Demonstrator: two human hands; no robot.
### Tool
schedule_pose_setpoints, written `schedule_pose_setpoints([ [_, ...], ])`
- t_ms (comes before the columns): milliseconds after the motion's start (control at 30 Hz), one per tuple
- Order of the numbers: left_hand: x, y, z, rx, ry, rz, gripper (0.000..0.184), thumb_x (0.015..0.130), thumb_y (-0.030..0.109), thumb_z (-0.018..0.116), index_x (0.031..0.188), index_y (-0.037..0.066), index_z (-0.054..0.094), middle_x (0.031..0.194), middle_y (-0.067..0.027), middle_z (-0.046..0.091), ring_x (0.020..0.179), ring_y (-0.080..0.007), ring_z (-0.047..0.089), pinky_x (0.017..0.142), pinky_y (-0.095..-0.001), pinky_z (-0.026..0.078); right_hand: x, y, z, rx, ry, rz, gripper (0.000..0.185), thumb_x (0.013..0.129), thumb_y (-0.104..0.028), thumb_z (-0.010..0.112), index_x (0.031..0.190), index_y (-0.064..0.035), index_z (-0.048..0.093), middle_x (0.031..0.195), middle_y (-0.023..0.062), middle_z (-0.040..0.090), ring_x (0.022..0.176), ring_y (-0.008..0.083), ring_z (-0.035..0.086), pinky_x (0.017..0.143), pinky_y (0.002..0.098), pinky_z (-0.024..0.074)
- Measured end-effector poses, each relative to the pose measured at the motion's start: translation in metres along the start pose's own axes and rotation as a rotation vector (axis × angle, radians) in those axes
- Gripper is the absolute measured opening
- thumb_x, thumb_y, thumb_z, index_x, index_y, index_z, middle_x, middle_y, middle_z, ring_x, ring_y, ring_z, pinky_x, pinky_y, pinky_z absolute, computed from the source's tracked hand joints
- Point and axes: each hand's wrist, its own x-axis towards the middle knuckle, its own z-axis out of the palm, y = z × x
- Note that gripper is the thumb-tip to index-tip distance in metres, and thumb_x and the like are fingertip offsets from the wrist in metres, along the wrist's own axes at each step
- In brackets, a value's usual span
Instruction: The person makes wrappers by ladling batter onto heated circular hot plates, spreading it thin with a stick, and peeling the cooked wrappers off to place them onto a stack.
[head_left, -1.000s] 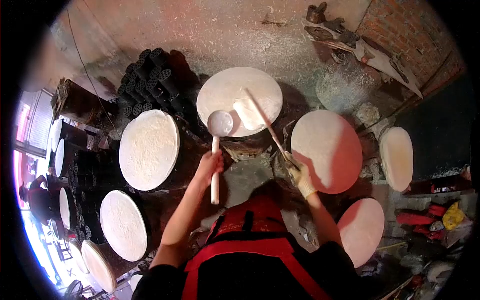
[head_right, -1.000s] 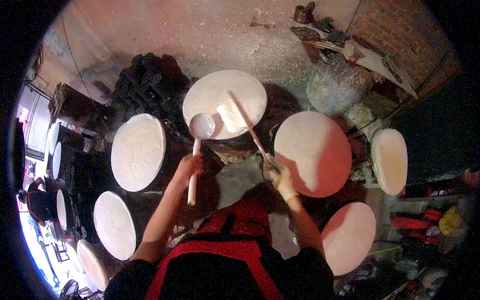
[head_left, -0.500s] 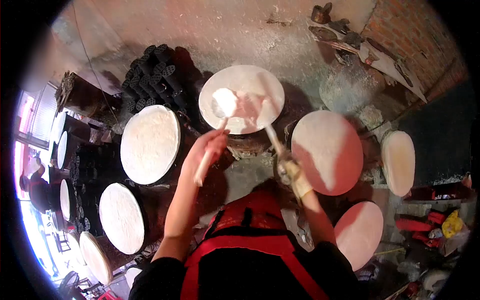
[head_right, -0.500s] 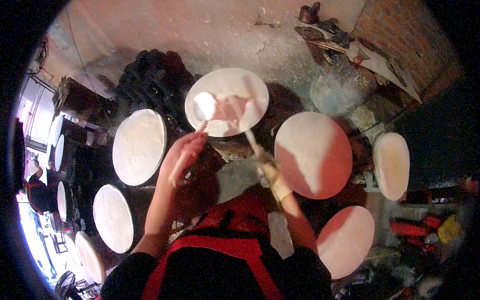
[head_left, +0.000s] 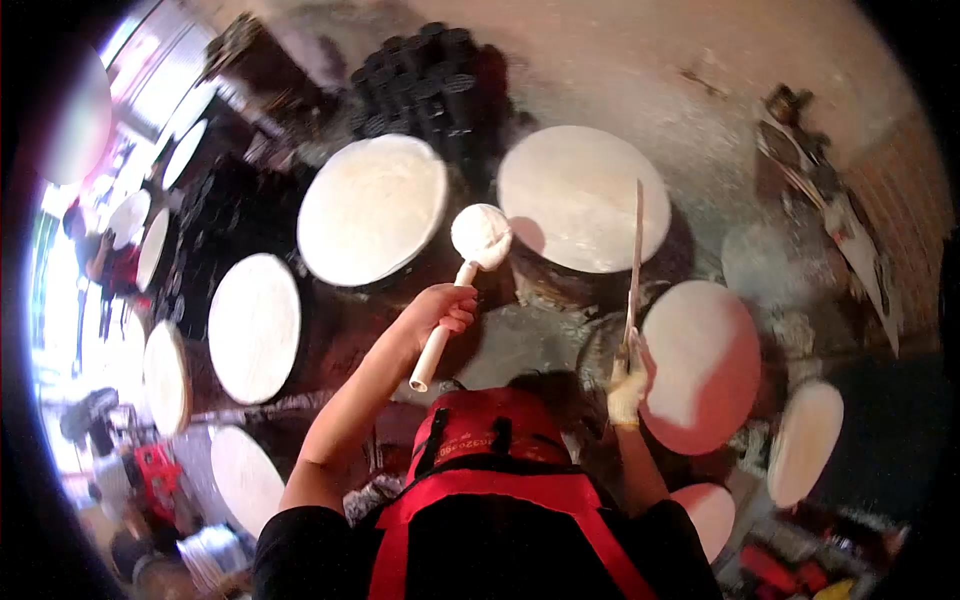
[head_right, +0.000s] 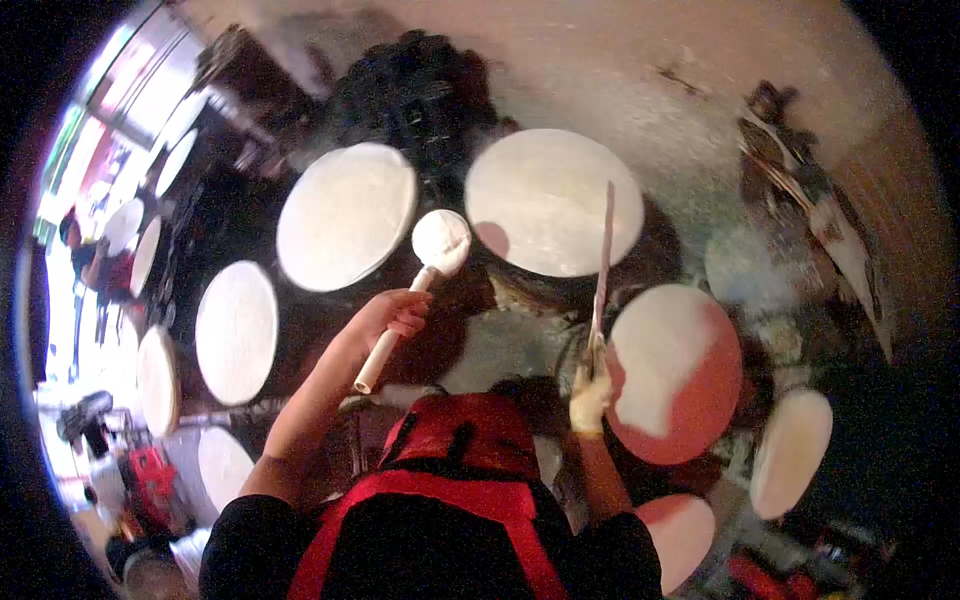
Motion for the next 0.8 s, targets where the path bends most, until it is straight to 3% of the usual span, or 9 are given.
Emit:
schedule_pose_setpoints([
  [133, -0.038, -0.009, -0.056, -0.324, -0.105, -0.07, 0.011, 0.089, 0.003, 0.048, 0.095, 0.004, 0.038, 0.068, -0.0017, 0.042, 0.046, -0.003, 0.032, 0.031, -0.013, 0.023, -0.029, 0.037, 0.021, 0.429, 0.012, 0.517, 0.027, 0.093, -0.013, 0.05, 0.117, -0.0046, 0.059, 0.101, 0.004, 0.061, 0.08, 0.0105, 0.052, 0.066, 0.0236, 0.0459],
  [233, -0.079, -0.021, -0.086, -0.435, -0.032, -0.048, 0.009, 0.089, 0.005, 0.047, 0.091, 0.003, 0.038, 0.068, -0.0013, 0.041, 0.046, -0.0033, 0.031, 0.032, -0.0139, 0.024, -0.052, 0.036, 0.061, 0.476, -0.207, 0.627, 0.031, 0.095, -0.014, 0.047, 0.122, -0.0018, 0.055, 0.106, 0.0053, 0.059, 0.08, 0.0129, 0.054, 0.065, 0.0249, 0.0479],
  [333, -0.116, -0.041, -0.119, -0.309, 0.135, 0.093, 0.013, 0.089, 0.008, 0.05, 0.08, 0.003, 0.042, 0.061, 0.0015, 0.038, 0.043, -0.0033, 0.031, 0.034, -0.0159, 0.024, -0.054, 0.031, 0.124, -0.335, -0.582, -0.225, 0.031, 0.095, -0.015, 0.045, 0.122, -0.0031, 0.053, 0.106, 0.0106, 0.058, 0.075, 0.0154, 0.056, 0.065, 0.0267, 0.0495],
  [400, -0.168, -0.043, -0.115, -0.156, 0.275, 0.235, 0.011, 0.09, 0.008, 0.049, 0.084, 0.003, 0.042, 0.06, 0.0017, 0.038, 0.043, -0.0033, 0.032, 0.033, -0.016, 0.025, -0.037, 0.05, 0.161, -0.713, -0.808, -0.29, 0.027, 0.094, -0.018, 0.046, 0.113, 0.0004, 0.054, 0.103, 0.0117, 0.059, 0.078, 0.0163, 0.057, 0.065, 0.0296, 0.0513],
  [500, -0.267, -0.043, -0.142, -0.972, -0.338, 0.182, 0.022, 0.096, 0.01, 0.037, 0.115, -0.001, 0.042, 0.067, -0.0017, 0.035, 0.042, -0.0047, 0.028, 0.029, -0.0155, 0.024, -0.049, 0.032, 0.239, -1.004, -1.021, -0.447, 0.024, 0.092, -0.017, 0.051, 0.104, 0.0025, 0.056, 0.098, 0.0116, 0.06, 0.08, 0.0157, 0.057, 0.066, 0.031, 0.0523],
  [533, -0.282, -0.048, -0.151, -0.864, -0.348, 0.358, 0.023, 0.096, 0.011, 0.037, 0.115, -0.001, 0.043, 0.07, -0.0022, 0.035, 0.044, -0.0035, 0.029, 0.029, -0.0146, 0.023, -0.046, 0.051, 0.264, -0.872, -0.971, -0.302, 0.021, 0.091, -0.016, 0.052, 0.104, 0.0, 0.057, 0.097, 0.0107, 0.06, 0.08, 0.0153, 0.057, 0.067, 0.0301, 0.0522],
  [633, -0.287, -0.042, -0.194, -0.508, 0.233, 0.553, 0.017, 0.094, 0.012, 0.043, 0.108, 0.001, 0.047, 0.067, 0.0011, 0.038, 0.044, -0.0014, 0.028, 0.032, -0.0129, 0.022, -0.039, 0.049, 0.345, -0.847, -0.947, -0.371, 0.02, 0.089, -0.009, 0.052, 0.108, -0.004, 0.057, 0.096, 0.0079, 0.061, 0.078, 0.0154, 0.058, 0.069, 0.0263, 0.0507],
  [700, -0.284, -0.041, -0.219, -0.554, 0.292, 0.512, 0.014, 0.093, 0.012, 0.045, 0.103, 0.002, 0.048, 0.064, 0.003, 0.038, 0.043, -0.0011, 0.03, 0.032, -0.0134, 0.023, 0.007, 0.068, 0.38, -0.864, -0.824, 0.056, 0.022, 0.086, -0.006, 0.053, 0.108, -0.0037, 0.06, 0.096, 0.0106, 0.063, 0.075, 0.0182, 0.059, 0.069, 0.027, 0.0492],
  [800, -0.284, -0.067, -0.188, -0.117, 0.839, 0.661, 0.015, 0.094, 0.015, 0.044, 0.108, 0.013, 0.04, 0.061, 0.0045, 0.035, 0.04, -0.0041, 0.032, 0.032, -0.0187, 0.026, 0.069, 0.054, 0.417, -1.065, -0.867, -0.384, 0.02, 0.085, -0.013, 0.056, 0.101, -0.0055, 0.065, 0.086, 0.0164, 0.066, 0.079, 0.0257, 0.063, 0.071, 0.0362, 0.049],
])
